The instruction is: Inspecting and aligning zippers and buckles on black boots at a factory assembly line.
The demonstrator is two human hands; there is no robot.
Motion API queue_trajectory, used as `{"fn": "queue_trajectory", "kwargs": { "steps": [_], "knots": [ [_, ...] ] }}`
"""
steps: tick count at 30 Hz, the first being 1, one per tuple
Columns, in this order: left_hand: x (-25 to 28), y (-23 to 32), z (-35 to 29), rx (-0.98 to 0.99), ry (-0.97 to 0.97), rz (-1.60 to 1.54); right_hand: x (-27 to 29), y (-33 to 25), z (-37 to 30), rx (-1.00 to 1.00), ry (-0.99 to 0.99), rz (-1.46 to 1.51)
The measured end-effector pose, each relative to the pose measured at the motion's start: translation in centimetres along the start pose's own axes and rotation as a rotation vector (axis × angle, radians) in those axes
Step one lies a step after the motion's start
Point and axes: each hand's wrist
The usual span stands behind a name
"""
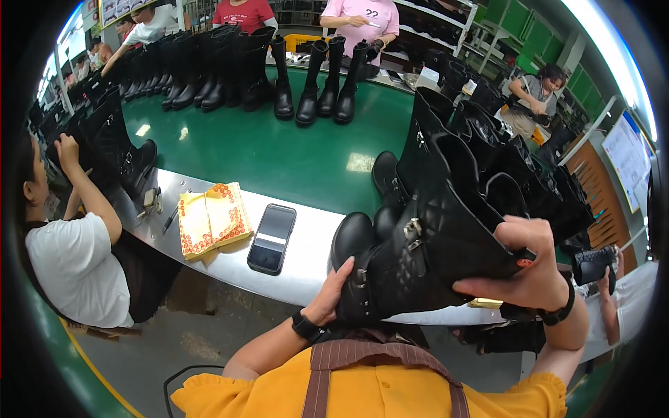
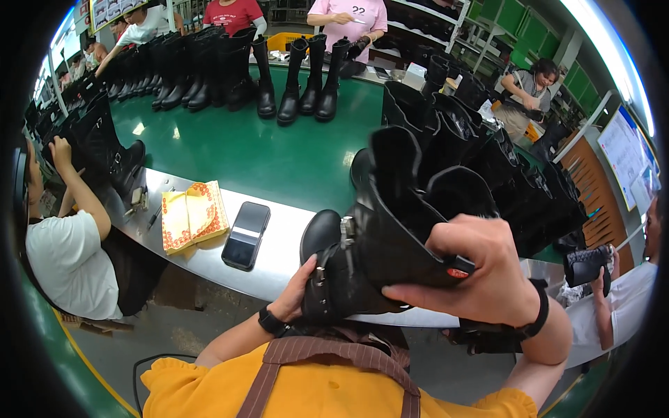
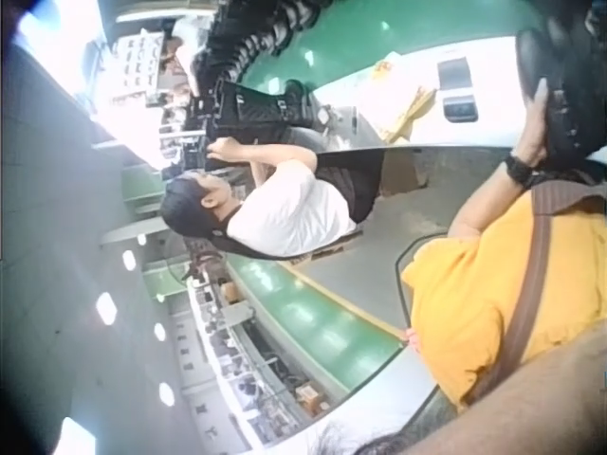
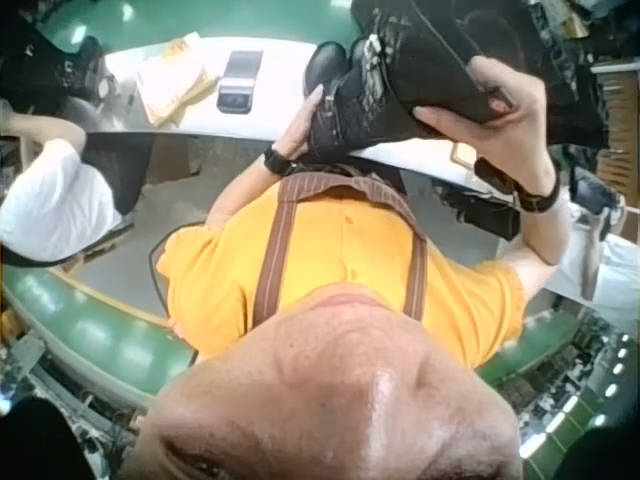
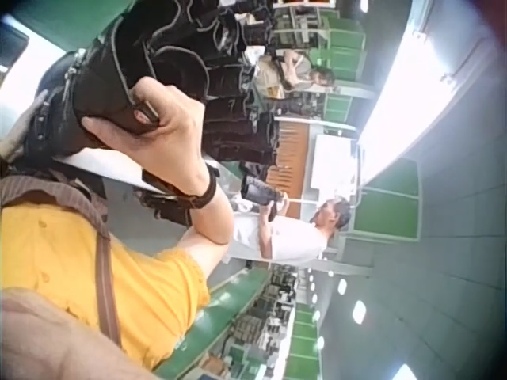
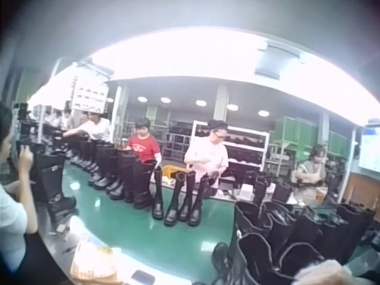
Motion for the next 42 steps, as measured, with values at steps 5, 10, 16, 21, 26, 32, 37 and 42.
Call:
{"fn": "queue_trajectory", "kwargs": {
  "steps": [5, 10, 16, 21, 26, 32, 37, 42],
  "knots": [
    [-2.8, 4.1, -3.7, -0.210, -0.064, 0.056, 4.2, 0.6, 5.3, 0.100, 0.341, 0.139],
    [-2.8, 9.2, -2.6, -0.619, -0.115, 0.328, 10.3, 4.8, 14.4, 0.251, 0.521, 0.204],
    [-0.2, 9.1, 2.1, -0.377, 0.115, 0.447, 16.0, 7.3, 21.3, 0.071, 0.693, 0.272],
    [2.5, 8.8, 4.6, -0.276, 0.220, 0.484, 15.0, 12.5, 28.1, 0.276, 0.679, -0.132],
    [4.4, 9.8, 5.1, -0.259, 0.310, 0.432, 9.3, 24.6, 34.8, 0.153, 0.438, -0.409],
    [4.7, 10.3, 5.4, -0.218, 0.397, 0.306, -1.8, 36.6, 37.7, -0.164, -0.182, -0.434],
    [4.7, 10.3, 5.7, -0.211, 0.415, 0.300, 4.3, 38.9, 37.8, -0.126, -0.351, -0.074],
    [4.9, 10.0, 5.7, -0.243, 0.431, 0.328, 12.9, 43.1, 29.9, -0.678, 0.063, -0.200]
  ]
}}
Point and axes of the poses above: each hand's wrist, its own z-axis towards the middle knuckle, its own x-axis out of the back of the hand, y = z × x, and after that the axes turned 9 degrees about -y, right-handed
